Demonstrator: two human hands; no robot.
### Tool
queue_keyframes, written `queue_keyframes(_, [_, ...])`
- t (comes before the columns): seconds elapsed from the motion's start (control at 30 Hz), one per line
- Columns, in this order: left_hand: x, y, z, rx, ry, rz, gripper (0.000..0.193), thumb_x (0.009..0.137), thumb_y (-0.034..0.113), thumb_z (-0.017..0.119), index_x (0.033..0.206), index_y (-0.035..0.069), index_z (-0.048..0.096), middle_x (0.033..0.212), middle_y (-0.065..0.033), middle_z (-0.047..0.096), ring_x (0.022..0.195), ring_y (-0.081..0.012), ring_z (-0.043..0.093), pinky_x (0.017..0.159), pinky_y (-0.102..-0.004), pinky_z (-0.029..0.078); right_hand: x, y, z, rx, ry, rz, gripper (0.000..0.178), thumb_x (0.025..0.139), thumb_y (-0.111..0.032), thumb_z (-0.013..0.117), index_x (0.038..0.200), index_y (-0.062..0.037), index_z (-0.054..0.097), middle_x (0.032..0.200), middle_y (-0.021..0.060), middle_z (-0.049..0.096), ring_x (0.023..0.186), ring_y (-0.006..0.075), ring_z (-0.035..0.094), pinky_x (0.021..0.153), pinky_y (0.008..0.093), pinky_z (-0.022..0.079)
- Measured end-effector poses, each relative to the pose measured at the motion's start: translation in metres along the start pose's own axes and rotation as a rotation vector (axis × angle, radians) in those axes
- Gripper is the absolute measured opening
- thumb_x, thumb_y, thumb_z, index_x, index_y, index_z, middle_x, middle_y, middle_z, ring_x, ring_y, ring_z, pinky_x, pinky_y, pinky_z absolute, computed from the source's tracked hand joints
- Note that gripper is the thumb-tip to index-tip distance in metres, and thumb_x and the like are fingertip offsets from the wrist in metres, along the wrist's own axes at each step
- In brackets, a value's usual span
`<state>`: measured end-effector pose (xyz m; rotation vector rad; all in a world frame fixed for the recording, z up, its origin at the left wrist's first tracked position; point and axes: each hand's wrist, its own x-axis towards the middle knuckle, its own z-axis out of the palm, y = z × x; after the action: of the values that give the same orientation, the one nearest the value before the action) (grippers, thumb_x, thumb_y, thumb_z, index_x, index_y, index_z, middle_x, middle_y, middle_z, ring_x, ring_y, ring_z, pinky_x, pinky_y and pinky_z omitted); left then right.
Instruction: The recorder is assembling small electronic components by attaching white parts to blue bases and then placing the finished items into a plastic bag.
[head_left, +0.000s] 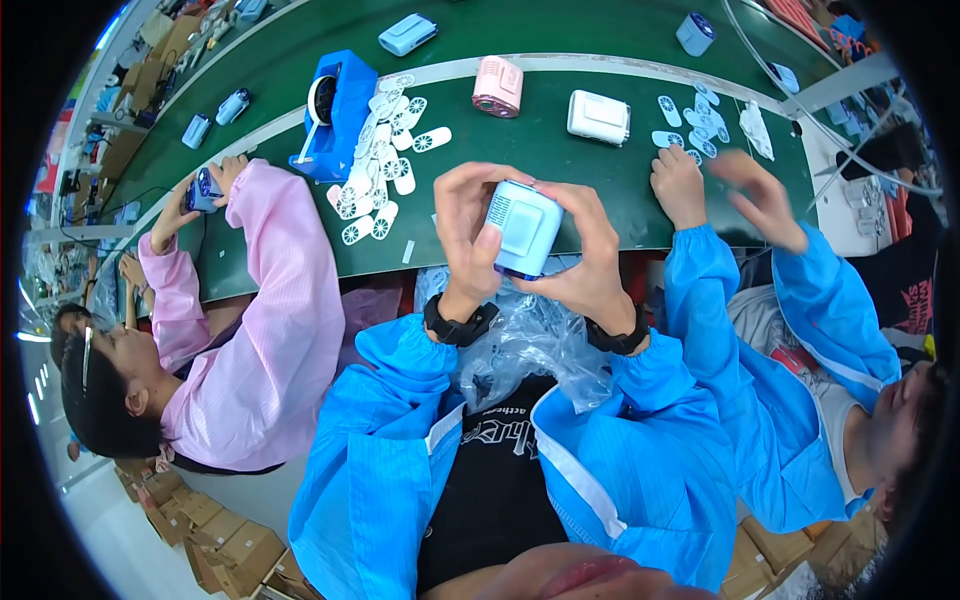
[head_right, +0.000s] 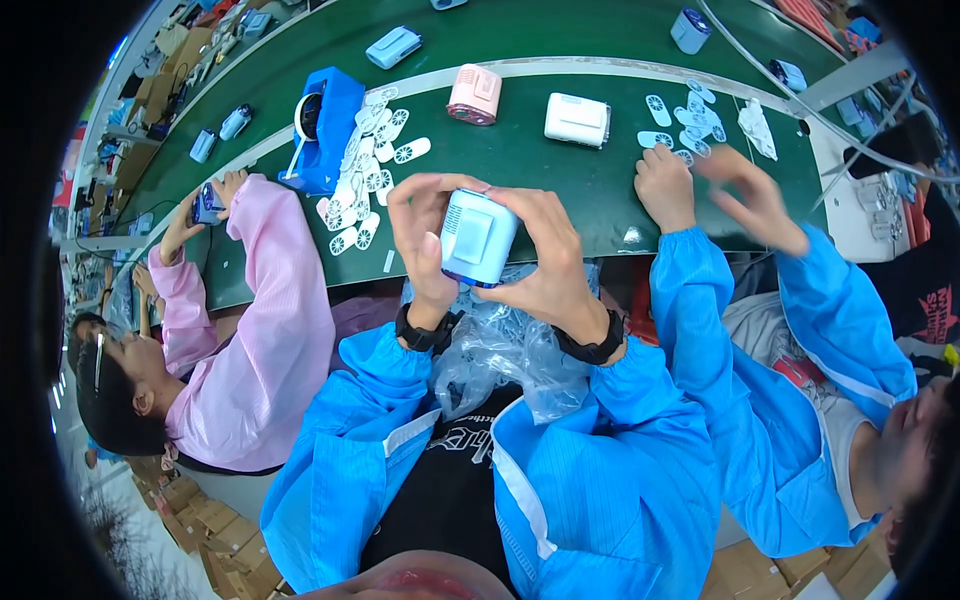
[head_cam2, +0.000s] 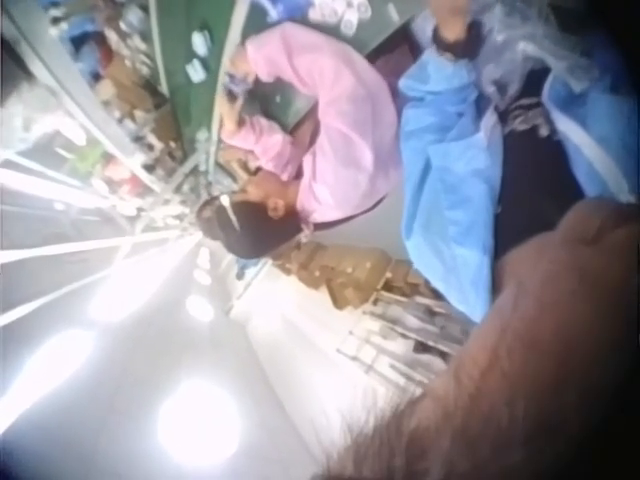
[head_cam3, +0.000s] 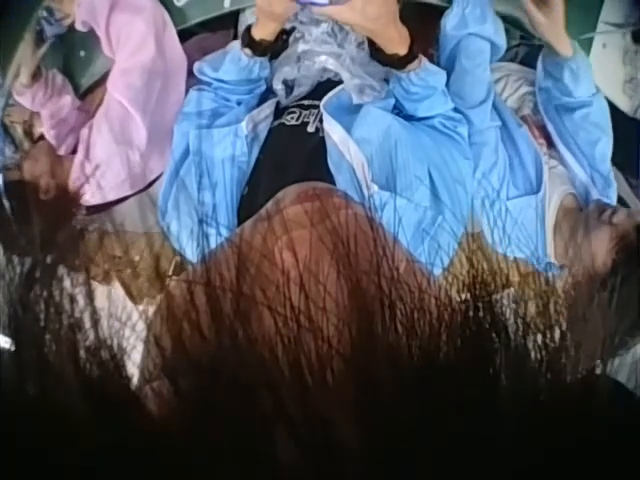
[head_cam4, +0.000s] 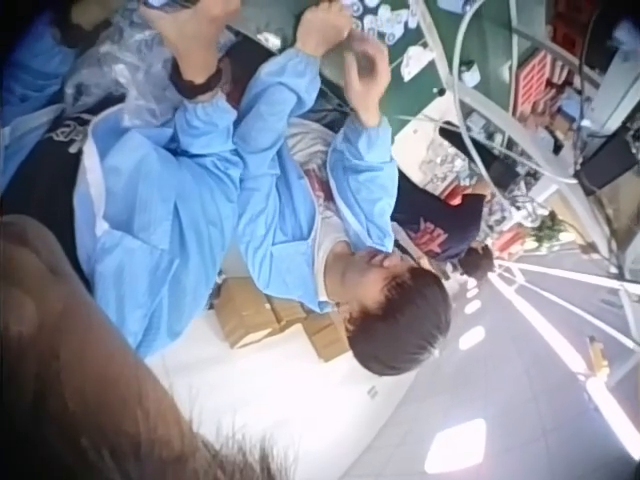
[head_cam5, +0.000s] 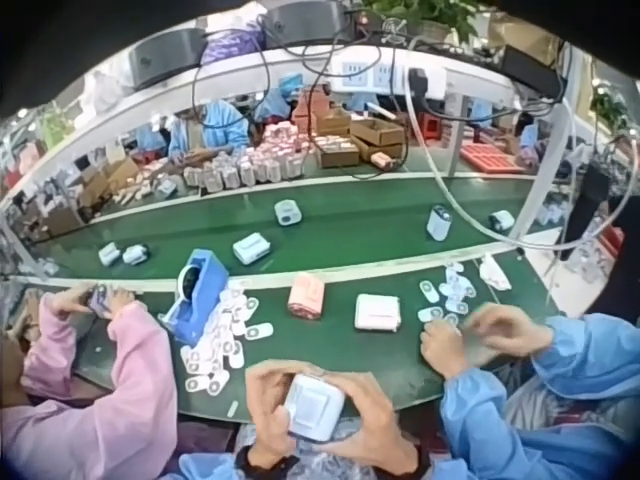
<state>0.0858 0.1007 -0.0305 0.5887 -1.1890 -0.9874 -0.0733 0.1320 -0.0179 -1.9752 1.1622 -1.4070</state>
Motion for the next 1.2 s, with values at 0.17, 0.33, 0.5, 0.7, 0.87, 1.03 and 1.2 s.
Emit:
queue_keyframes(0.17, [-0.002, 0.005, -0.003, 0.012, -0.035, 0.067, 0.059, 0.101, 0.036, 0.062, 0.14, -0.002, 0.039, 0.117, -0.0282, 0.066, 0.107, -0.0314, 0.067, 0.095, -0.0442, 0.054, 0.001, -0.003, 0.004, 0.054, 0.008, -0.033, 0.091, 0.053, -0.012, 0.098, 0.136, -0.0041, 0.062, 0.133, 0.0167, 0.068, 0.119, 0.038, 0.066, 0.096, 0.0459, 0.055])
queue_keyframes(0.33, [-0.003, 0.017, -0.003, 0.069, 0.005, 0.13, 0.053, 0.102, 0.033, 0.06, 0.137, -0.003, 0.041, 0.119, -0.0288, 0.066, 0.106, -0.0313, 0.067, 0.095, -0.0444, 0.054, 0.007, -0.026, 0.002, 0.205, -0.045, 0.157, 0.089, 0.064, -0.014, 0.097, 0.142, -0.0031, 0.056, 0.139, 0.0142, 0.066, 0.121, 0.0332, 0.066, 0.096, 0.0433, 0.058])
queue_keyframes(0.5, [0.002, -0.006, -0.003, 0.104, -0.01, 0.178, 0.053, 0.103, 0.029, 0.06, 0.142, -0.003, 0.042, 0.124, -0.0287, 0.065, 0.113, -0.0328, 0.067, 0.1, -0.0446, 0.054, -0.006, -0.021, 0.023, 1.045, 0.219, 0.507, 0.087, 0.074, -0.013, 0.092, 0.15, -0.0044, 0.05, 0.139, 0.015, 0.065, 0.119, 0.0299, 0.069, 0.096, 0.0415, 0.059])
queue_keyframes(0.7, [0.015, -0.003, -0.019, 0.221, -0.036, -0.021, 0.052, 0.105, 0.024, 0.062, 0.147, -0.003, 0.047, 0.137, -0.0213, 0.063, 0.128, -0.0319, 0.064, 0.109, -0.0461, 0.05, 0.054, -0.03, -0.047, -0.197, -0.297, 0.438, 0.075, 0.078, -0.022, 0.089, 0.142, -0.005, 0.055, 0.124, 0.0147, 0.069, 0.113, 0.0338, 0.071, 0.087, 0.0445, 0.059])
queue_keyframes(0.87, [0.025, -0.004, -0.008, 0.292, -0.097, -0.245, 0.04, 0.101, 0.022, 0.071, 0.134, 0.0, 0.063, 0.141, -0.0154, 0.064, 0.129, -0.0309, 0.064, 0.112, -0.0456, 0.048, 0.09, 0.009, -0.037, -0.9, -0.948, 0.289, 0.064, 0.076, -0.021, 0.087, 0.132, -0.0072, 0.06, 0.113, 0.0144, 0.071, 0.107, 0.0347, 0.071, 0.077, 0.0472, 0.057])
queue_keyframes(1.03, [0.047, -0.002, 0.003, 0.47, -0.267, -0.118, 0.034, 0.093, 0.021, 0.079, 0.122, 0.003, 0.071, 0.132, -0.0191, 0.068, 0.128, -0.0344, 0.065, 0.112, -0.0455, 0.048, 0.066, 0.035, -0.021, -1.0, -0.613, -0.019, 0.046, 0.077, -0.023, 0.088, 0.113, -0.0058, 0.065, 0.101, 0.0135, 0.073, 0.09, 0.0317, 0.073, 0.067, 0.0431, 0.058])
queue_keyframes(1.2, [0.072, -0.016, 0.045, 0.671, -0.318, 0.148, 0.026, 0.091, 0.022, 0.078, 0.109, 0.004, 0.074, 0.114, -0.0176, 0.074, 0.112, -0.0342, 0.071, 0.102, -0.0446, 0.054, 0.048, 0.089, 0.007, -0.52, -0.462, -0.171, 0.048, 0.088, -0.029, 0.081, 0.125, -0.0038, 0.064, 0.117, 0.0153, 0.071, 0.11, 0.0349, 0.069, 0.087, 0.0464, 0.057])
